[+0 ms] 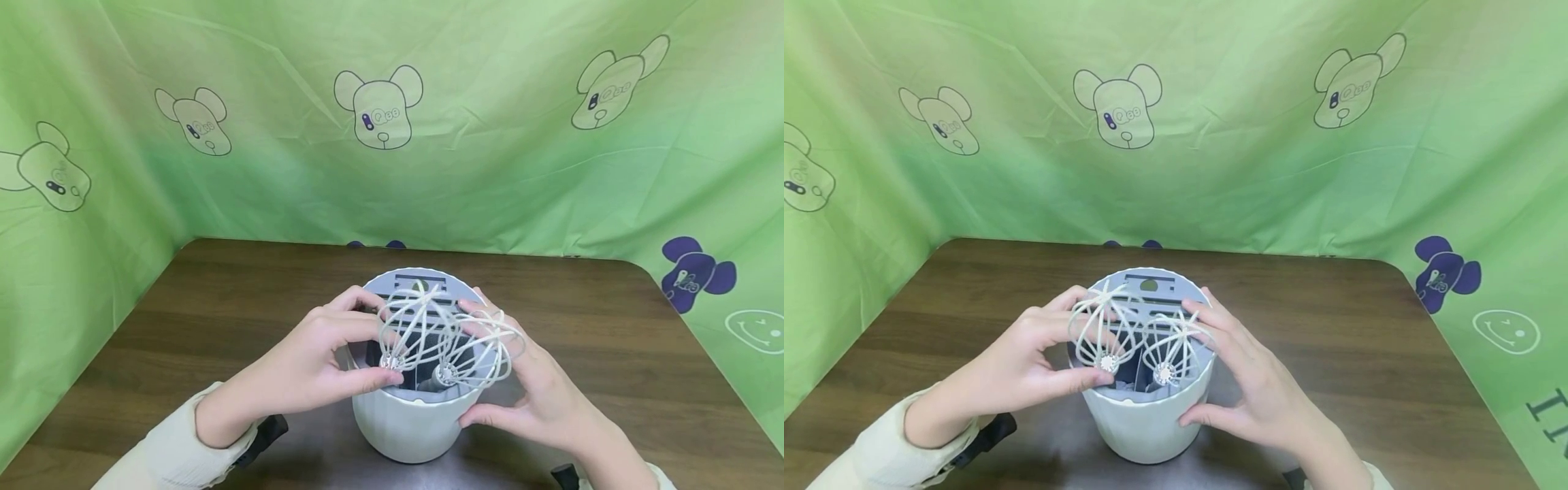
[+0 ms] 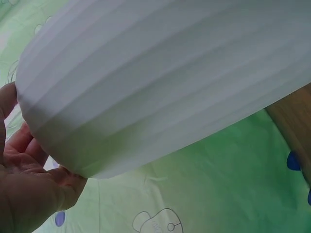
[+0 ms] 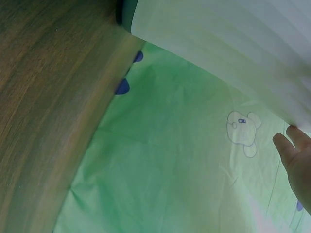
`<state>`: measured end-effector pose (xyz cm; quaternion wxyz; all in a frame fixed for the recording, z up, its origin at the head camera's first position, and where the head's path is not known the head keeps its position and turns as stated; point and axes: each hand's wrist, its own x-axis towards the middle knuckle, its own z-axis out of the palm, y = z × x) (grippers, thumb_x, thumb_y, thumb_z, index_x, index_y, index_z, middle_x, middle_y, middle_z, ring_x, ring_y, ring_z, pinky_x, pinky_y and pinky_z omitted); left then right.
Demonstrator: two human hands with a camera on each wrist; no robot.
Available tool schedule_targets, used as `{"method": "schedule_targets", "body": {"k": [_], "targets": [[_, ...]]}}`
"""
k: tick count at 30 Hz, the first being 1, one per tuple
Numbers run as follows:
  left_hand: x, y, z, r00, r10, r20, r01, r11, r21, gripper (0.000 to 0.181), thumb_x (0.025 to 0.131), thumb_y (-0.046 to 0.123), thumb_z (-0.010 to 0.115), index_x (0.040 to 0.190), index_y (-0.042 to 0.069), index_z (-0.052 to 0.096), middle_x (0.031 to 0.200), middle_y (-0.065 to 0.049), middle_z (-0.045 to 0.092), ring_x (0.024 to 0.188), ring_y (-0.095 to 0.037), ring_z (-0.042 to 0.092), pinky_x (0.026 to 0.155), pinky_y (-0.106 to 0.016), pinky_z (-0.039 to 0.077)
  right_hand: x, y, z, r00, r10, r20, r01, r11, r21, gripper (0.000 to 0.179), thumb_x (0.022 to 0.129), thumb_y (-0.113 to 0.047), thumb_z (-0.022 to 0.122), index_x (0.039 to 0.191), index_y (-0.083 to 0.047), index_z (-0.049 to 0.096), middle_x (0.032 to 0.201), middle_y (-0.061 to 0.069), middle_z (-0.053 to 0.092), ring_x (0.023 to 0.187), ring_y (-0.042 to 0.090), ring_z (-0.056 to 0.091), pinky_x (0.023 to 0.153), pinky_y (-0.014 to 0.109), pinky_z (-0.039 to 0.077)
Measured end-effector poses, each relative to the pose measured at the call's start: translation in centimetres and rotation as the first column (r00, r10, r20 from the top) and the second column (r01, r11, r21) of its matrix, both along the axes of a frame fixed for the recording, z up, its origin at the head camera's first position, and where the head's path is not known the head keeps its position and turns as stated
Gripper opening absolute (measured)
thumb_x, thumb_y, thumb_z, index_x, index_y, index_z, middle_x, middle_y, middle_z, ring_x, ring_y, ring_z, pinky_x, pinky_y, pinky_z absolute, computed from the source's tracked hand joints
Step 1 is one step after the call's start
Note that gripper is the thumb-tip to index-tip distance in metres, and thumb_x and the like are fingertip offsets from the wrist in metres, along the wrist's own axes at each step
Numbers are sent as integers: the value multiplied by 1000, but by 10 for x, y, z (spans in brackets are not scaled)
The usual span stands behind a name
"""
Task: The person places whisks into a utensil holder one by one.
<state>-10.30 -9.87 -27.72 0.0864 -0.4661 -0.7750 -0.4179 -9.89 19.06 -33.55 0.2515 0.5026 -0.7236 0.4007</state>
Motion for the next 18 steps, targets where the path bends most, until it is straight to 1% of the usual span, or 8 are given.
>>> {"method": "schedule_targets", "body": {"k": [2, 3, 5, 7, 8, 11, 15, 18], "targets": [[0, 0, 1, 999, 8, 38, -7, 1000, -23, 18, 81, 21, 83, 95, 18, 72, 109, 1, 58, 112, -11, 53, 66, -18, 50, 1, 2, -2, 999, -28, 18, 28, 1000, 13, 87, 76, -46, 81, 134, 11, 49, 154, 16, 41, 152, 31, 26, 125, 30, 19], [0, 0, 2, 999, 11, 45, -9, 999, -33, 17, 81, 21, 83, 94, 18, 73, 110, 2, 58, 113, -10, 52, 67, -18, 51, 1, 2, -3, 999, -43, 28, 43, 999, 19, 88, 75, -47, 81, 134, 10, 49, 154, 16, 42, 152, 31, 26, 125, 31, 18], [0, 0, 2, 999, 18, 45, -16, 999, -49, 17, 81, 22, 83, 94, 19, 73, 109, 3, 58, 113, -10, 52, 70, -18, 51, 1, 4, -4, 997, -68, 46, 67, 997, 30, 89, 74, -49, 81, 135, 8, 49, 153, 15, 43, 151, 30, 27, 125, 31, 15], [-1, 1, 3, 999, 24, 39, -21, 998, -63, 17, 81, 23, 83, 95, 20, 74, 109, 4, 59, 114, -9, 51, 76, -21, 51, 2, 4, -5, 996, -74, 53, 72, 997, 32, 89, 73, -49, 81, 133, 9, 50, 152, 15, 44, 151, 30, 28, 125, 31, 16], [-1, 1, 3, 999, 27, 35, -25, 997, -71, 18, 81, 24, 83, 96, 21, 74, 108, 6, 60, 115, -9, 51, 81, -23, 51, 2, 4, -4, 997, -66, 50, 65, 998, 27, 89, 73, -48, 82, 133, 9, 50, 151, 15, 45, 151, 30, 29, 125, 31, 17], [-2, 1, 3, 999, 32, 22, -31, 996, -78, 20, 80, 26, 83, 98, 23, 74, 109, 7, 60, 116, -8, 51, 89, -28, 49, 0, 2, -3, 999, -31, 17, 31, 999, 8, 86, 74, -46, 82, 130, 11, 50, 150, 17, 45, 150, 29, 30, 124, 31, 21], [-3, 1, 3, 999, 30, 17, -29, 998, -64, 27, 79, 26, 85, 103, 22, 74, 112, 5, 60, 115, -9, 52, 90, -28, 50, 0, 1, -1, 1000, -17, 2, 17, 1000, 3, 83, 76, -45, 81, 129, 11, 50, 151, 16, 43, 150, 29, 29, 124, 31, 23], [-3, 1, 2, 1000, 13, 16, -12, 999, -39, 33, 78, 25, 86, 108, 20, 73, 112, 5, 63, 115, -10, 52, 93, -28, 50, 0, 1, -1, 1000, -15, 3, 15, 1000, 0, 82, 76, -45, 81, 128, 11, 50, 152, 15, 42, 151, 29, 28, 124, 31, 23]]}}
